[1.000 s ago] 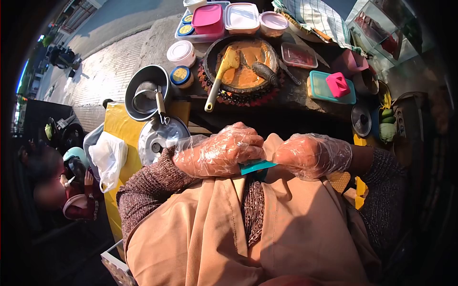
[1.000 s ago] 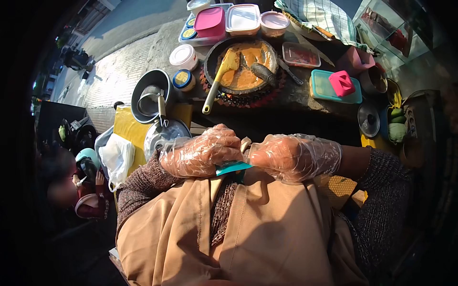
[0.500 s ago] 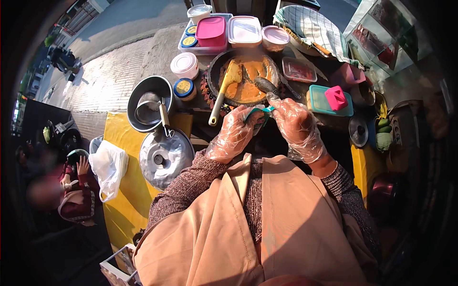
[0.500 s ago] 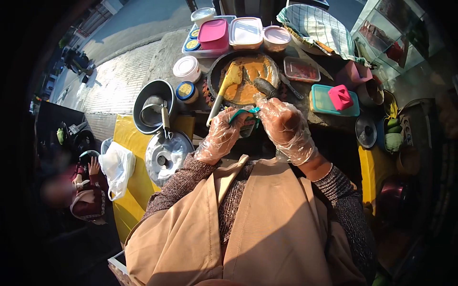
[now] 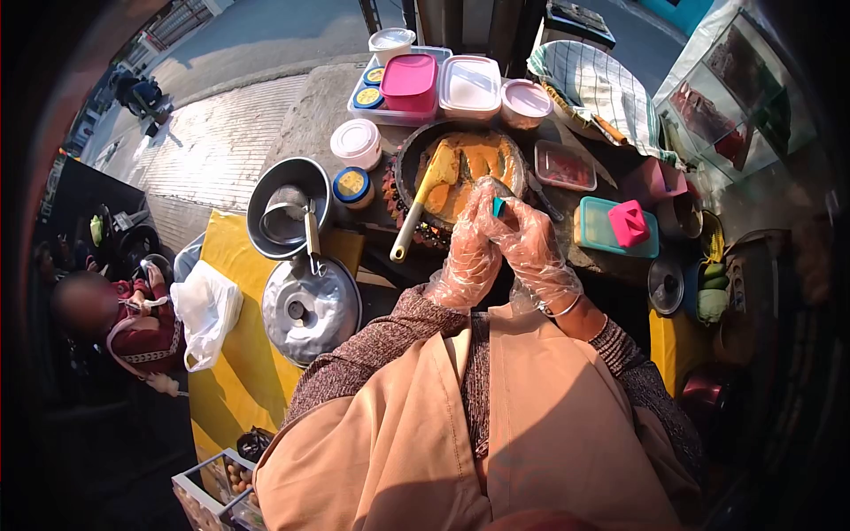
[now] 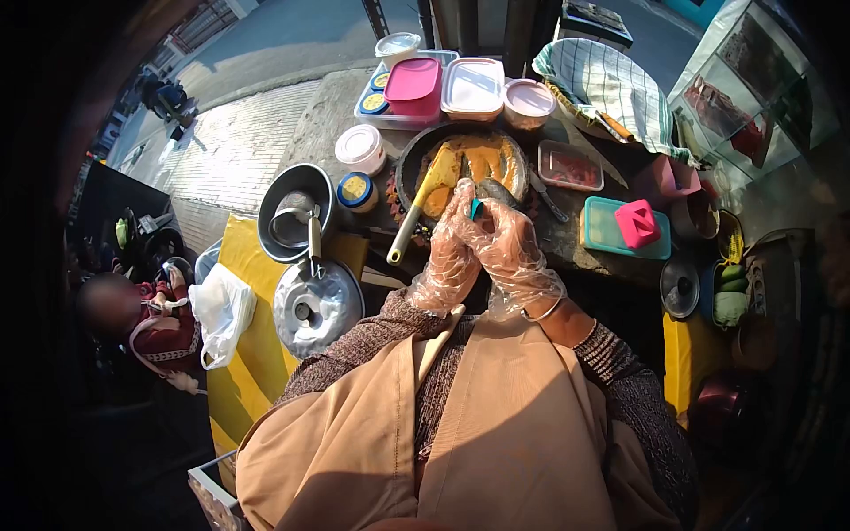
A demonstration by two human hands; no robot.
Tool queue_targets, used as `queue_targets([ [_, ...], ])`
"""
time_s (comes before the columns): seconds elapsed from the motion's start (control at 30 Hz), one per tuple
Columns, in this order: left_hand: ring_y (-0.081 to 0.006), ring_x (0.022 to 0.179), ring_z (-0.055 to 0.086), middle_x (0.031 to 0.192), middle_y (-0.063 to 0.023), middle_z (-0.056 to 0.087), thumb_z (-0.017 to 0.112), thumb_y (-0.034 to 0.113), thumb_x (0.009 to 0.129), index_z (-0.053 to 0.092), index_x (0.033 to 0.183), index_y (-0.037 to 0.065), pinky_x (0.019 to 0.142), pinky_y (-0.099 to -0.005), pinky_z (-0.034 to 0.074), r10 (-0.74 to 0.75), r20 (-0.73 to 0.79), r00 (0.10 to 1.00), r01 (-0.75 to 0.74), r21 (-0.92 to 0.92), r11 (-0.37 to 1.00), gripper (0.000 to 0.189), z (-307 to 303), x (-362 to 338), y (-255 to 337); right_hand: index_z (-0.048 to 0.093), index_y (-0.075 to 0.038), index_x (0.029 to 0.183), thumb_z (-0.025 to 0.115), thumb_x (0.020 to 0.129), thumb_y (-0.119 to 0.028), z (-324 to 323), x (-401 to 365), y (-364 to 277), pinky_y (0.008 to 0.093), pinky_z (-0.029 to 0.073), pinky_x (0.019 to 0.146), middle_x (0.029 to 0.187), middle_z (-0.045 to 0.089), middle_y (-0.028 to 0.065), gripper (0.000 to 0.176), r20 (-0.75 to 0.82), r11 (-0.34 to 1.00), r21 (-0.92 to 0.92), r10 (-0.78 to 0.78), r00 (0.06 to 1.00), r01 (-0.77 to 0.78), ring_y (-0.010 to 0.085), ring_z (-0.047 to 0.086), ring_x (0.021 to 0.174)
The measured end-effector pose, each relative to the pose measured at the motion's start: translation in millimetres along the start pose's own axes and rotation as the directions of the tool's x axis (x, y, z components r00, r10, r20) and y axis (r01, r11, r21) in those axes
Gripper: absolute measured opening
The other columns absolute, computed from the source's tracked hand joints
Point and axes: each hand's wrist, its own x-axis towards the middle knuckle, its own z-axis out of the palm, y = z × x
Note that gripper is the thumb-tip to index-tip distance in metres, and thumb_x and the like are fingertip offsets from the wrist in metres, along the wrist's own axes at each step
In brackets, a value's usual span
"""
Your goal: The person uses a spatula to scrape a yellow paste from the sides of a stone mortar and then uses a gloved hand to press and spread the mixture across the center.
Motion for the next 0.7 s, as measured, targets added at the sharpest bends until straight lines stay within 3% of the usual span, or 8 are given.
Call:
queue_targets([
  [0.07, -0.0468, 0.120, 0.044, 0.126, -0.0278, 0.048, 0.054, -0.014, 0.076, 0.042, 0.131, -0.002, 0.099, -0.0464, 0.039, -0.004, -0.041, 0.999, 0.001, -0.069, 0.998, 0.058, 5.1, -0.7, 0.1, 0.062, 0.006, 0.096, 0.061, 0.088, -0.011, -4.1, 3.3, 0.7, 0.0256, 0.048, 0.066, 0.079, 0.065, 0.0067, 0.018, 0.010, 1.000, 0.004, 0.013, 1.000, -0.013, 0.0059, 0.052, 0.074],
  [0.23, -0.0494, 0.135, 0.018, 0.145, -0.0351, 0.015, 0.070, 0.012, 0.078, 0.005, 0.143, -0.009, 0.110, -0.0507, 0.018, 0.038, 0.202, 0.979, -0.073, 0.169, 0.983, 0.095, -7.8, 0.0, 0.3, 0.064, 0.007, 0.094, 0.060, 0.085, -0.006, -21.3, 21.2, 19.1, 0.0320, 0.048, 0.065, 0.080, 0.067, 0.0197, 0.017, 0.002, 0.998, -0.043, 0.044, 0.999, -0.044, 0.0174, 0.062, 0.068],
  [0.3, -0.0364, 0.141, 0.008, 0.151, -0.0294, 0.004, 0.073, 0.031, 0.080, 0.000, 0.144, -0.007, 0.113, -0.0425, 0.010, -0.065, 0.247, 0.967, 0.066, 0.004, 0.998, 0.104, -19.0, 3.5, -0.2, 0.064, 0.007, 0.095, 0.061, 0.083, -0.005, -27.7, 25.7, 15.6, 0.0323, 0.050, 0.068, 0.085, 0.067, 0.0209, 0.017, -0.051, 0.967, -0.225, -0.135, 0.990, 0.120, 0.0238, 0.066, 0.074],
  [0.33, -0.0383, 0.141, -0.001, 0.150, -0.0315, -0.001, 0.074, 0.042, 0.076, -0.001, 0.144, -0.008, 0.113, -0.0450, 0.001, -0.144, 0.254, 0.956, 0.183, -0.138, 0.973, 0.113, -20.4, 3.3, -13.5, 0.064, 0.006, 0.096, 0.062, 0.082, -0.004, -33.3, 29.6, 17.0, 0.0322, 0.051, 0.071, 0.089, 0.067, 0.0212, 0.017, 0.003, 0.947, -0.288, -0.150, 0.989, 0.144, 0.0266, 0.067, 0.080],
  [0.37, -0.0350, 0.139, 0.021, 0.147, -0.0276, 0.020, 0.074, 0.033, 0.079, 0.003, 0.146, -0.003, 0.111, -0.0430, 0.021, -0.179, 0.251, 0.951, 0.194, -0.038, 0.980, 0.104, -25.5, 3.2, -20.3, 0.064, 0.005, 0.097, 0.062, 0.081, -0.002, -38.0, 34.9, 17.1, 0.0315, 0.051, 0.071, 0.089, 0.067, 0.0206, 0.018, 0.075, 0.965, -0.236, -0.095, 0.993, 0.111, 0.0256, 0.067, 0.079],
  [0.43, -0.0239, 0.120, 0.049, 0.135, -0.0182, 0.043, 0.072, 0.022, 0.082, 0.021, 0.144, 0.002, 0.096, -0.0334, 0.043, -0.377, 0.534, 0.756, 0.651, -0.563, 0.509, 0.082, -32.8, 15.2, -20.7, 0.064, 0.005, 0.097, 0.062, 0.081, -0.001, -47.6, 44.1, 10.3, 0.0305, 0.050, 0.072, 0.090, 0.067, 0.0197, 0.017, 0.231, 0.972, -0.217, -0.036, 0.972, 0.088, 0.0230, 0.067, 0.080],
  [0.47, -0.0118, 0.099, 0.058, 0.120, -0.0067, 0.055, 0.069, 0.013, 0.084, 0.038, 0.135, 0.006, 0.078, -0.0232, 0.050, -0.397, 0.573, 0.717, 0.693, -0.519, 0.501, 0.060, -34.6, 14.5, -31.6, 0.064, 0.005, 0.097, 0.062, 0.081, -0.001, -49.0, 46.4, 6.6, 0.0305, 0.050, 0.072, 0.090, 0.067, 0.0197, 0.017, 0.240, 0.972, -0.218, -0.035, 0.970, 0.089, 0.0230, 0.067, 0.080],
  [0.7, -0.0116, 0.099, 0.055, 0.111, -0.0024, 0.057, 0.074, 0.029, 0.081, 0.047, 0.124, 0.008, 0.079, -0.0271, 0.048, -0.604, 0.614, 0.508, 0.846, -0.488, 0.216, 0.055, -24.6, 7.6, -39.7, 0.068, 0.001, 0.097, 0.069, 0.078, -0.007, -40.6, 63.1, 45.0, 0.0291, 0.050, 0.082, 0.097, 0.070, 0.0124, 0.021, 0.051, 0.992, -0.114, -0.042, 0.998, 0.047, 0.0175, 0.066, 0.089],
])
